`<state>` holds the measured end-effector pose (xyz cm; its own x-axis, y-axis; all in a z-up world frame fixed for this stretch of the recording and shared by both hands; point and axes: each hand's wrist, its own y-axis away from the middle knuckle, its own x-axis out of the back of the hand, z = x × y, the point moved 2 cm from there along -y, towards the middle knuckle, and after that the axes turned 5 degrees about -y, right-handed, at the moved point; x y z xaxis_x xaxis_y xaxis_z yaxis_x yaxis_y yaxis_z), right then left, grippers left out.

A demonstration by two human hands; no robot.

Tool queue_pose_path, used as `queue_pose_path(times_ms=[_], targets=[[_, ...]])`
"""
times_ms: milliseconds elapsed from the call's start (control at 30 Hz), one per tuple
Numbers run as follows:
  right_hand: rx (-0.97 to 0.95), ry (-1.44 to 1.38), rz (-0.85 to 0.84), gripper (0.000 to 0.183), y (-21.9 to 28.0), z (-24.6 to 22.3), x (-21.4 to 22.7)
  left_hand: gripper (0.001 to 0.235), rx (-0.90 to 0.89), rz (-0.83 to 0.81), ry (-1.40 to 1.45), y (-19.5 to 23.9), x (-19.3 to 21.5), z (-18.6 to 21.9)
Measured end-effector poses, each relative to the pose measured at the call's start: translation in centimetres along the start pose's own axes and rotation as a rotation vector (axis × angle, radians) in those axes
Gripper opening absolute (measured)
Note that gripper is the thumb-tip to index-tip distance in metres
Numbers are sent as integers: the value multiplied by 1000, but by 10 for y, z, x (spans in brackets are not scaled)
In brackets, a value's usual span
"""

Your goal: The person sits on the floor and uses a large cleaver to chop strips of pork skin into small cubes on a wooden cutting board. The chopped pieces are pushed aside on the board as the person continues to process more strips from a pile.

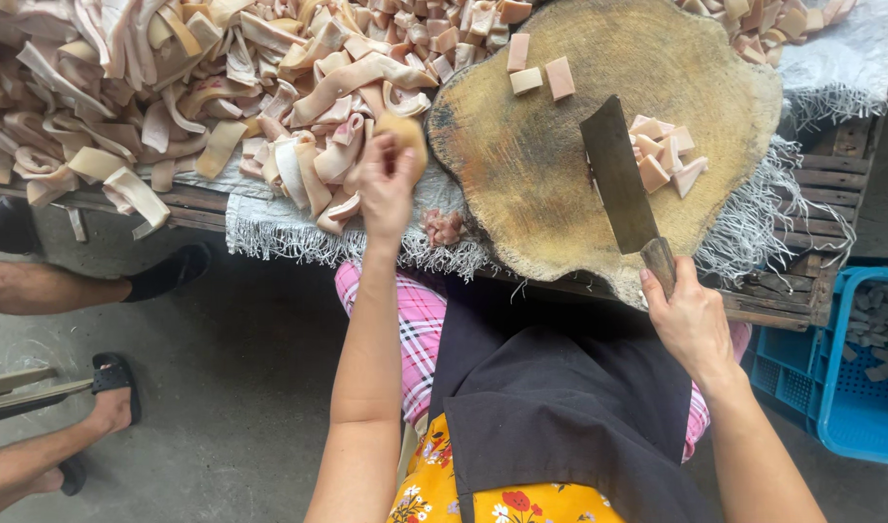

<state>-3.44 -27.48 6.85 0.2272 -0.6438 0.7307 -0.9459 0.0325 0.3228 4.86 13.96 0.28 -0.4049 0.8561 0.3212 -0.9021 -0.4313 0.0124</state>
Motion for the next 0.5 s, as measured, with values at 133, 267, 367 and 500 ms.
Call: queue_pose_path(times_ms=[133,267,367,500], targets=[[-25,-33,3,41,0,4,-1,29,-601,-160,-622,64,-70,50],[17,-32,30,41,-1,4,-4,39,-717,-517,-568,97,-97,29],[-114,-94,-35,42,1,0,0,24,-355,-278,-447,71,-66,18],[-208,-153,-85,44,1,-10,7,29,-247,-252,-609,54,-59,20]])
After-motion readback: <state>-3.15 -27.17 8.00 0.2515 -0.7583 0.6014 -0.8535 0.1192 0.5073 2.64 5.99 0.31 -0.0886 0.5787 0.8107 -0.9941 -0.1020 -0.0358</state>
